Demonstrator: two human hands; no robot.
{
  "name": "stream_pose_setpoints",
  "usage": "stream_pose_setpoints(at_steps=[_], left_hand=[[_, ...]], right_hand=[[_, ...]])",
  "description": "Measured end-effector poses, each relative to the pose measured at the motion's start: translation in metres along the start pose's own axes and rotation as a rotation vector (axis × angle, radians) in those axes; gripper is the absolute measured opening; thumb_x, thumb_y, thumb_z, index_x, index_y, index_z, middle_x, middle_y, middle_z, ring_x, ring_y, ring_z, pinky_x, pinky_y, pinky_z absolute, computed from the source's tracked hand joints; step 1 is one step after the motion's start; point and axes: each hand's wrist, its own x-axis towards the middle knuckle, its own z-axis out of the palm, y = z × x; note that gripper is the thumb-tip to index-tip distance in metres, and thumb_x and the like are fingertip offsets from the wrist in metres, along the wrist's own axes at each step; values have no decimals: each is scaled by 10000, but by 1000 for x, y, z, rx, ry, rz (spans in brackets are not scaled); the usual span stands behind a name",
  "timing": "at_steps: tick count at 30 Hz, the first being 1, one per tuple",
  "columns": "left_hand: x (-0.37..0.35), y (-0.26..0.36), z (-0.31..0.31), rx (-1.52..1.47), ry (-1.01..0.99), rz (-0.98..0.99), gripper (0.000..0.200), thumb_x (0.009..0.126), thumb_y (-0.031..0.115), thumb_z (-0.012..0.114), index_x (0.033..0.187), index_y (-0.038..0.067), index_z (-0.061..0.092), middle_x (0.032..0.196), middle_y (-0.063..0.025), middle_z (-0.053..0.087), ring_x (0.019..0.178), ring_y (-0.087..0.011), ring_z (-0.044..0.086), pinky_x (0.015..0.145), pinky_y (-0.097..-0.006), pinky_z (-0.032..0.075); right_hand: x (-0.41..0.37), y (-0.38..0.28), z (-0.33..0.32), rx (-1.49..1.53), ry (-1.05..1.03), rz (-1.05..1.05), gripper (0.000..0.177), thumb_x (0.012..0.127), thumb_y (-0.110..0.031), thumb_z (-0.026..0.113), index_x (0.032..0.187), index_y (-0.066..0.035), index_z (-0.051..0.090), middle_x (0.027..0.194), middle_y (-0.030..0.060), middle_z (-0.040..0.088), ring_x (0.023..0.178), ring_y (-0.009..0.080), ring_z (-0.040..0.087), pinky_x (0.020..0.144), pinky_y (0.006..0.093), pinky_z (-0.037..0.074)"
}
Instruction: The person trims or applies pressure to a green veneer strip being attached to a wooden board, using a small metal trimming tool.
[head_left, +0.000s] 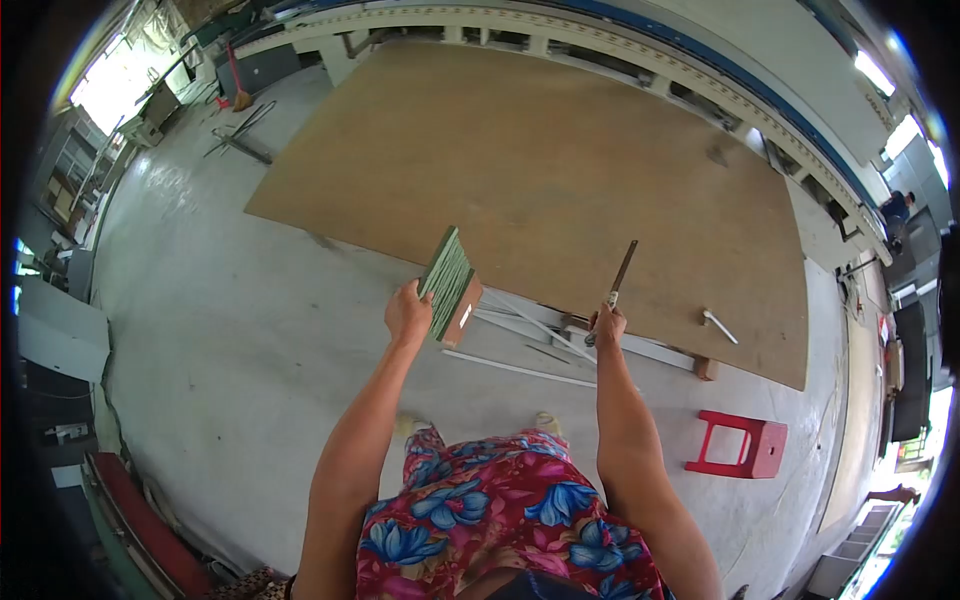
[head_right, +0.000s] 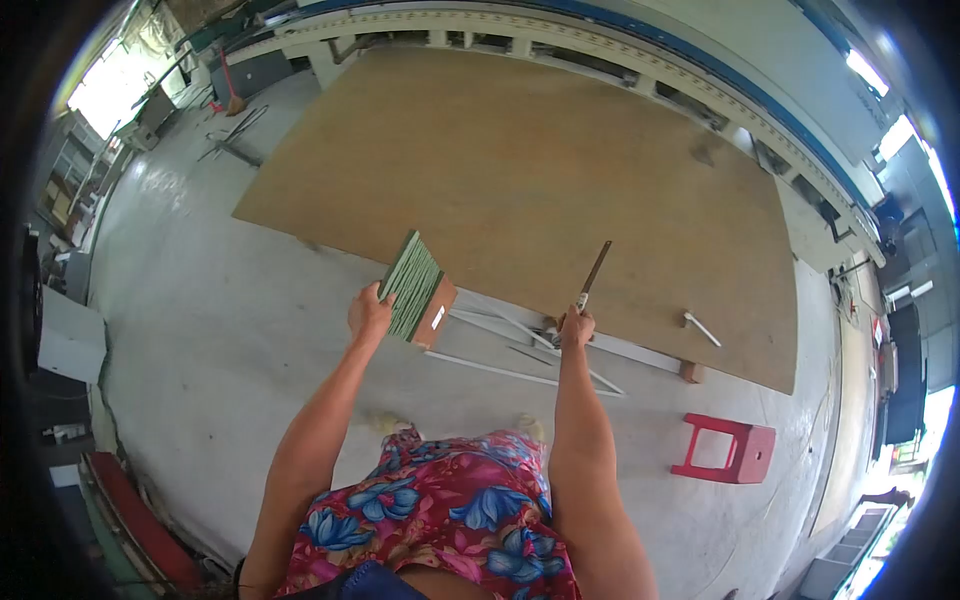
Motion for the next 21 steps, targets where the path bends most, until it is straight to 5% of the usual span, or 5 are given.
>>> stream_pose_setpoints(at_steps=[7,11,12,21], left_hand=[[104,-138,-122,-5,-53,30,220,782,200,610,975,94,613,933,-107,635,912,-308,584,751,-419,459],[152,-207,-156,78,-17,49,198,765,194,619,936,94,622,874,-105,644,886,-301,595,744,-416,459],[166,-228,-160,88,5,45,197,764,193,619,935,94,622,872,-106,644,884,-300,595,744,-416,459],[314,-347,-257,129,-18,-9,219,736,216,639,928,111,640,900,-113,644,910,-303,592,755,-414,466]], right_hand=[[-91,58,185,-9,81,147,174,827,-196,559,764,-61,468,530,56,485,397,153,481,335,276,374],[-112,92,251,-101,12,64,167,817,-191,565,765,-72,460,531,52,470,399,152,481,327,285,377],[-116,88,270,-143,62,104,238,824,-200,556,668,-36,482,511,70,507,393,153,486,330,301,378],[-81,115,419,-317,64,68,236,836,-203,539,683,-24,518,447,72,488,361,169,484,330,314,371]])
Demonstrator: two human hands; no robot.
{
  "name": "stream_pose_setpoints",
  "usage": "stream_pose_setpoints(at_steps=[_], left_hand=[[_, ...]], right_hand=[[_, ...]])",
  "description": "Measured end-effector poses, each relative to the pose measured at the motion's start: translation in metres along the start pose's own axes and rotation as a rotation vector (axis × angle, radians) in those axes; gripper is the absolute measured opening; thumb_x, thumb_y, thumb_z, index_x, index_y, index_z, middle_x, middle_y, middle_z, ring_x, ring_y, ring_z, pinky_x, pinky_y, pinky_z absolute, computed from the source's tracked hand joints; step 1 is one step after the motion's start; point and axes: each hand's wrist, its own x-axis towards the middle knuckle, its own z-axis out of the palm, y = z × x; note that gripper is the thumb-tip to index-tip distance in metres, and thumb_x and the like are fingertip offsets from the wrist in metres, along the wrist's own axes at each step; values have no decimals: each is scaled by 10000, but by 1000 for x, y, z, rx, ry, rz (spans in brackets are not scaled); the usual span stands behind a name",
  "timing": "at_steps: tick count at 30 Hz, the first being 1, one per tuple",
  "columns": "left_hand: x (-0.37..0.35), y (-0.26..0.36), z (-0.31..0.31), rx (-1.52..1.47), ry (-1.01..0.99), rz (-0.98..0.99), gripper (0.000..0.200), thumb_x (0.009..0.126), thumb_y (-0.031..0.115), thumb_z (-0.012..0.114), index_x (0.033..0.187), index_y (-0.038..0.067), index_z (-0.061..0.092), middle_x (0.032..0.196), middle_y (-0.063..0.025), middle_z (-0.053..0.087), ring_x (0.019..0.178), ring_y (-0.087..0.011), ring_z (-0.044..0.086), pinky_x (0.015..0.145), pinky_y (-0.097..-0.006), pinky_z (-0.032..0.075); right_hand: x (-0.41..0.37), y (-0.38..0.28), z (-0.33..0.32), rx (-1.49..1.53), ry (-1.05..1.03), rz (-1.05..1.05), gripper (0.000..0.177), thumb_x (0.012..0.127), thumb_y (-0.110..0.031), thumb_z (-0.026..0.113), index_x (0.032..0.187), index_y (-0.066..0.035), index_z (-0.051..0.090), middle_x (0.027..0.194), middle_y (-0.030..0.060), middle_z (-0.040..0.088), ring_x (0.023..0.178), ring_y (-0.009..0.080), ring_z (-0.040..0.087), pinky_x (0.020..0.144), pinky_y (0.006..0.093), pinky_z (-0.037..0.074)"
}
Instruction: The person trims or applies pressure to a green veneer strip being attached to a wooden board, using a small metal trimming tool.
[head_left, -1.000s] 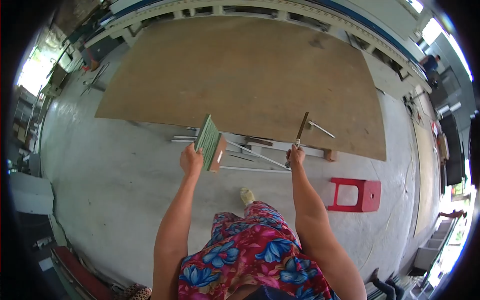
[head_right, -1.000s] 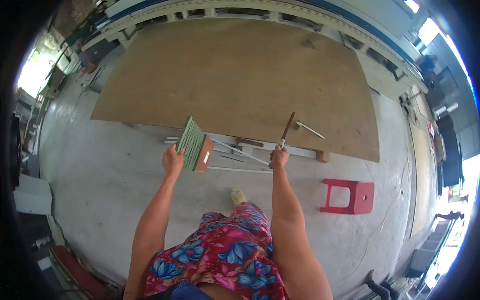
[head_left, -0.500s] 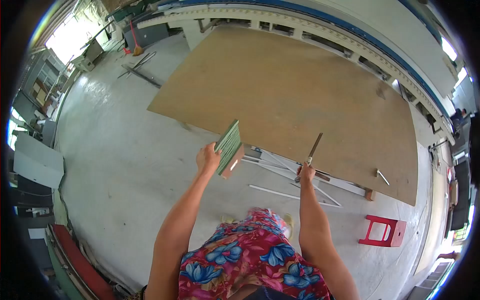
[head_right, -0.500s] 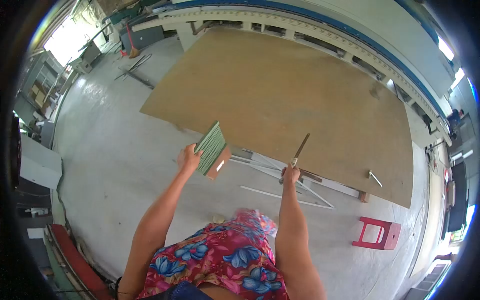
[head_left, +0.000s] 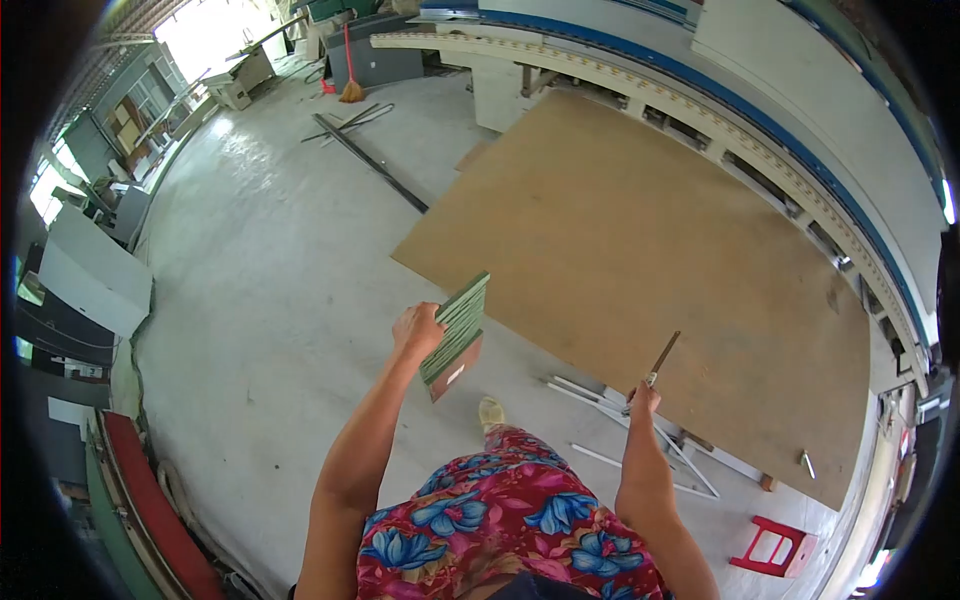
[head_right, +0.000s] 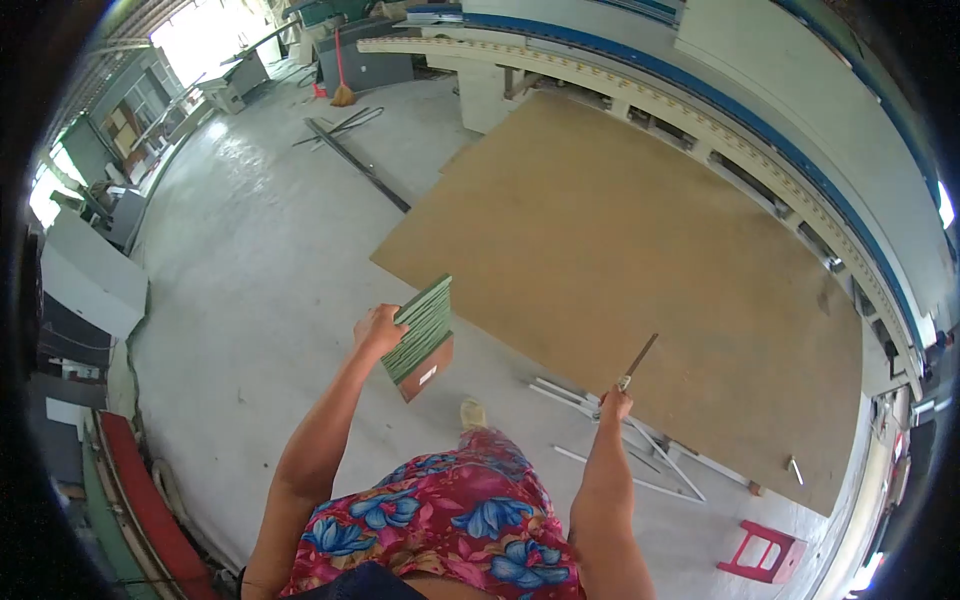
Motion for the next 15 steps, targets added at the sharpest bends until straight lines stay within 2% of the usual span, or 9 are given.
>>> stream_pose_setpoints(at_steps=[4,7,9,13,15], left_hand=[[59,-20,-83,13,-88,-16,257,719,247,644,932,102,647,895,-116,649,867,-304,608,747,-408,471],[89,-46,-115,-33,-87,-3,257,718,242,639,922,85,641,889,-134,647,869,-312,608,740,-414,474],[114,-65,-139,-89,-85,-11,260,721,242,639,917,72,637,878,-148,644,855,-315,611,727,-413,477],[158,-105,-153,-230,-145,-26,268,732,239,641,924,52,631,836,-163,645,797,-313,622,693,-393,475],[181,-131,-160,-266,-136,11,267,741,227,637,929,38,627,819,-162,645,780,-310,624,681,-386,472]], right_hand=[[9,-17,101,-208,-5,16,251,827,-202,530,670,-7,540,427,73,493,363,171,490,352,316,381],[-26,-56,175,-102,-116,-61,267,826,-213,520,659,-5,542,431,67,500,370,169,498,379,305,396],[-43,-77,224,-163,-146,-99,261,828,-208,514,659,-10,538,438,63,504,367,162,493,377,303,393],[-65,-70,289,-138,-191,-186,250,838,-203,501,658,-33,536,449,58,505,366,149,489,358,303,380],[-95,-71,314,-105,-185,-129,233,833,-202,526,674,-32,520,473,66,508,369,155,489,340,307,380]])
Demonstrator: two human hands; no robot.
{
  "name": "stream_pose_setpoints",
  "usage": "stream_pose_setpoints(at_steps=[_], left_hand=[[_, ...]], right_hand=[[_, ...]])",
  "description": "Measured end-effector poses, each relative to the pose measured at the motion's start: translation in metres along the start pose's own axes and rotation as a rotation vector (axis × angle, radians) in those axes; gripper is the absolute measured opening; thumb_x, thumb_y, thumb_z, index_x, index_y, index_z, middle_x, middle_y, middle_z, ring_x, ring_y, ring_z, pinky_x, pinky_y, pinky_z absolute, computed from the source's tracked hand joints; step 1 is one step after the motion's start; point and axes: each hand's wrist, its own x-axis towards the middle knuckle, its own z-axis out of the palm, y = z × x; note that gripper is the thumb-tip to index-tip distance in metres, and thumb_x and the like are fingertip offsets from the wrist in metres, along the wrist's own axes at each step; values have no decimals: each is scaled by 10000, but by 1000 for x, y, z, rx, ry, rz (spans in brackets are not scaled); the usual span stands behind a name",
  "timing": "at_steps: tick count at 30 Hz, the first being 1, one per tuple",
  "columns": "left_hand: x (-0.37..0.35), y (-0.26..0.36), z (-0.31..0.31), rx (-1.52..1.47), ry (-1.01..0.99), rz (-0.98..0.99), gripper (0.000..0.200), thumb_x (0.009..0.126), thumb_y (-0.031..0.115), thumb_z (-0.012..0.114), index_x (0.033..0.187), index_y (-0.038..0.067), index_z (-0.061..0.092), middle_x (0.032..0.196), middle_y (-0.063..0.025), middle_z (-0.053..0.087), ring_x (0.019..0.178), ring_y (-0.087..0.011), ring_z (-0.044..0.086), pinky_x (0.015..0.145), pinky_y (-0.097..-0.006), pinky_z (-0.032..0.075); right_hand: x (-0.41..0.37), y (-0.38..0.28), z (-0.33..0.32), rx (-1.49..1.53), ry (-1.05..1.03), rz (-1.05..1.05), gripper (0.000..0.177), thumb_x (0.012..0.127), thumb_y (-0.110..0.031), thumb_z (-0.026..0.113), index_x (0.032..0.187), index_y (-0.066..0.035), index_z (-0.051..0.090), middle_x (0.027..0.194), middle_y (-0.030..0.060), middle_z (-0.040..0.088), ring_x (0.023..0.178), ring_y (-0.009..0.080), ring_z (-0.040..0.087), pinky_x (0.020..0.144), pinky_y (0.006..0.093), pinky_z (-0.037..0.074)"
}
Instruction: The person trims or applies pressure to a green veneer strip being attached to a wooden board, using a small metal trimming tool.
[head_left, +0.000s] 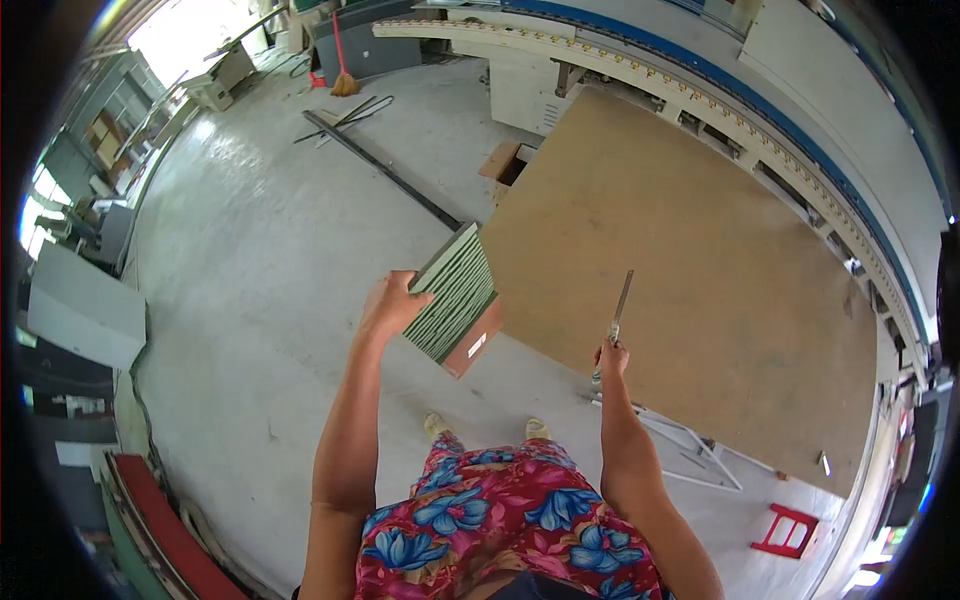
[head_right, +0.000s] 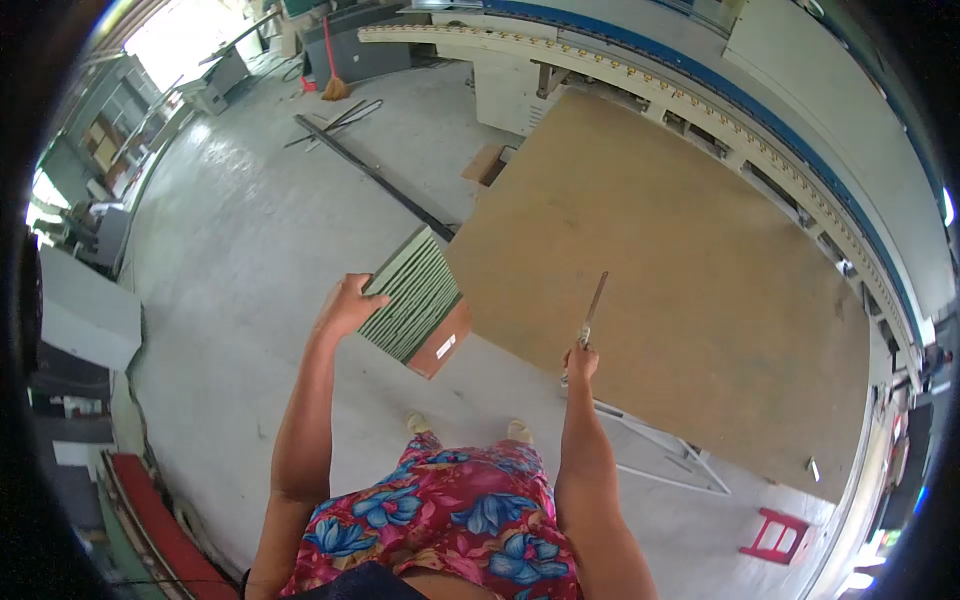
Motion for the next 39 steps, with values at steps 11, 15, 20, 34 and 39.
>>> stream_pose_setpoints(at_steps=[11,15,20,34,39], left_hand=[[52,-39,-52,-158,-139,81,190,763,143,610,894,6,628,758,-120,657,671,-204,641,606,-345,480],[79,-87,-43,-350,-145,265,199,761,131,628,898,-12,629,719,-92,645,599,-131,594,545,-294,462],[85,-124,-55,-490,-136,154,259,746,142,651,934,-35,625,744,-86,643,618,-121,584,556,-297,459],[203,-218,-134,19,124,-40,270,733,264,631,951,106,637,835,-112,654,806,-302,620,681,-407,483],[269,-279,-171,93,216,-213,257,745,250,634,970,127,632,889,-115,643,845,-304,610,702,-414,478]], right_hand=[[-127,35,76,193,193,231,160,809,-162,548,711,-57,478,545,51,507,404,145,501,330,278,375],[-156,19,84,204,225,269,156,804,-150,552,710,-68,459,544,42,493,403,137,490,328,275,369],[-142,42,102,351,233,246,167,804,-154,555,727,-73,432,543,49,477,411,144,487,324,274,362],[-31,-31,239,-16,311,120,179,814,-196,548,727,-43,511,506,74,510,396,164,500,352,314,377],[-7,-95,335,-46,415,115,216,808,-213,567,744,-6,563,543,95,558,448,179,539,404,338,417]])
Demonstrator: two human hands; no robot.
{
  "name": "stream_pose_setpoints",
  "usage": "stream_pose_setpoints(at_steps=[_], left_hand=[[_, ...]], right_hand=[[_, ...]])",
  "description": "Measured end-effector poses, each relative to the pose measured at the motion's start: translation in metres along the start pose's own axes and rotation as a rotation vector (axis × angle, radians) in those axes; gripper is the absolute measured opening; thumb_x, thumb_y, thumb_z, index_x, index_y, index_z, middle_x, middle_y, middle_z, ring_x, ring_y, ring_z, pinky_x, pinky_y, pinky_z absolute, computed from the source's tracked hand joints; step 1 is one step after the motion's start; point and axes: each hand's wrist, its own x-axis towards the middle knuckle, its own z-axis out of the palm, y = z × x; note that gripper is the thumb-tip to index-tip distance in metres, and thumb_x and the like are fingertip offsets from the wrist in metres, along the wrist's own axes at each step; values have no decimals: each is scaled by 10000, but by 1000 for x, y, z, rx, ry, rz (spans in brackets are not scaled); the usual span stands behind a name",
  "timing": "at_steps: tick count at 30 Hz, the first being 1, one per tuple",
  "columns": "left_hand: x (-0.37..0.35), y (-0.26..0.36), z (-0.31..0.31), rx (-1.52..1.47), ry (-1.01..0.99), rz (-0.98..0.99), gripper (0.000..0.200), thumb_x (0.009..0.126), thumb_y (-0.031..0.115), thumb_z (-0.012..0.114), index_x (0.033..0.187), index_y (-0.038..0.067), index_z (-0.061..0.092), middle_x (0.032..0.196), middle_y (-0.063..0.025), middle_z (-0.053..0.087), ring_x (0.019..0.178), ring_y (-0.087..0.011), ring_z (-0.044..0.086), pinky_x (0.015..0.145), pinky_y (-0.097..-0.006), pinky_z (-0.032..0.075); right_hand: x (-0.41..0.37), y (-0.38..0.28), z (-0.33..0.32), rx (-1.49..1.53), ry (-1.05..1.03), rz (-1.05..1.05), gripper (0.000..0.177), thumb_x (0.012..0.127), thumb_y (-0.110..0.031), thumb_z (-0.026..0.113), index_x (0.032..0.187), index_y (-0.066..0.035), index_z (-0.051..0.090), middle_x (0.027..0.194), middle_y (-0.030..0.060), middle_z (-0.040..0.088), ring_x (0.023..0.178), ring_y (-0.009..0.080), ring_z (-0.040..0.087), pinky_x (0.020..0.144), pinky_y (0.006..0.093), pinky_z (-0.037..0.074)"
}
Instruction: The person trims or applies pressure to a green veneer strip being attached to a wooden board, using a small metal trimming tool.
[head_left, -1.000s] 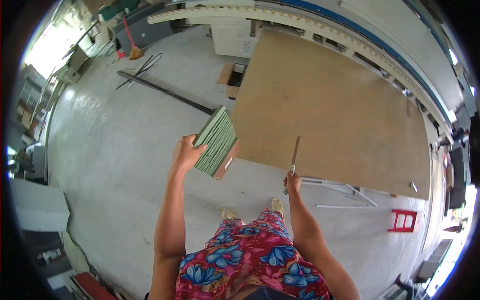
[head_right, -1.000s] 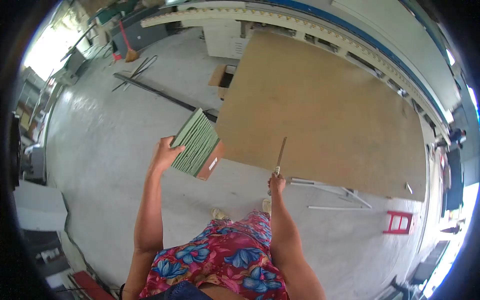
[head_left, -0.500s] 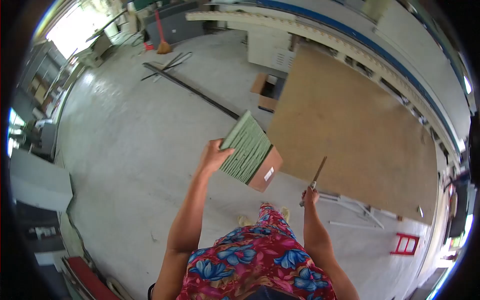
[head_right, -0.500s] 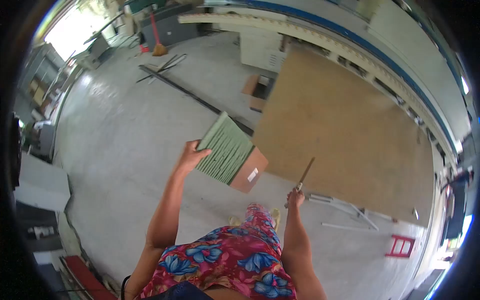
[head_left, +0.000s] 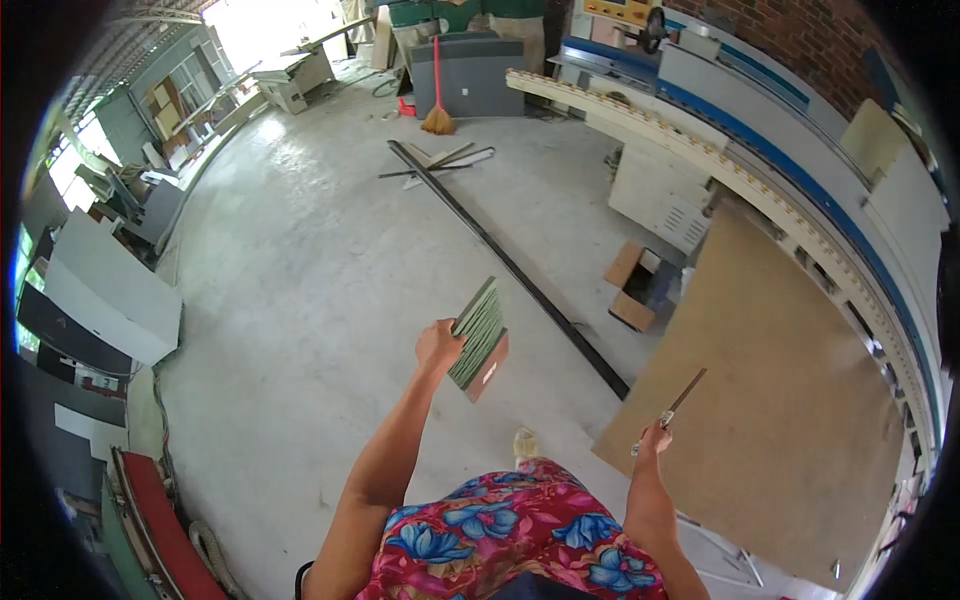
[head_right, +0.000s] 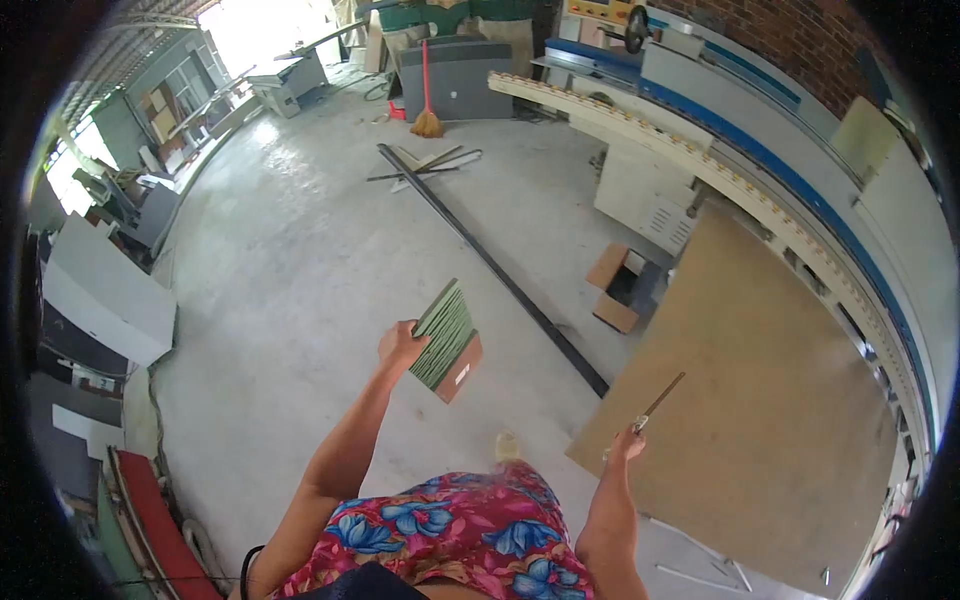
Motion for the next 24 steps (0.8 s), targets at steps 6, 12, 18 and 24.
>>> stream_pose_setpoints(at_steps=[6,12,18,24], left_hand=[[80,-71,-26,18,189,-217,265,755,252,632,996,143,625,929,-116,635,887,-314,598,739,-421,472],[166,-148,-60,25,220,-324,261,755,251,626,994,146,630,939,-116,636,895,-313,600,746,-415,474],[261,-241,-118,40,146,-298,232,747,248,630,956,148,647,910,-120,644,877,-305,612,734,-407,478],[361,-304,-157,43,93,-256,230,731,239,614,937,145,653,883,-116,649,839,-310,619,713,-405,484]], right_hand=[[-42,-71,165,42,-367,-80,203,835,-171,530,717,-6,510,525,60,522,381,137,490,335,272,363],[-134,-121,312,52,-553,-216,248,817,-214,541,677,-15,498,498,68,512,371,146,483,320,287,369],[-244,-147,412,-35,-499,-72,224,839,-190,528,692,-23,507,506,63,516,400,143,499,353,284,372],[-300,-142,481,-2,-458,-12,218,834,-176,531,697,-10,499,491,75,495,391,161,485,339,295,369]])
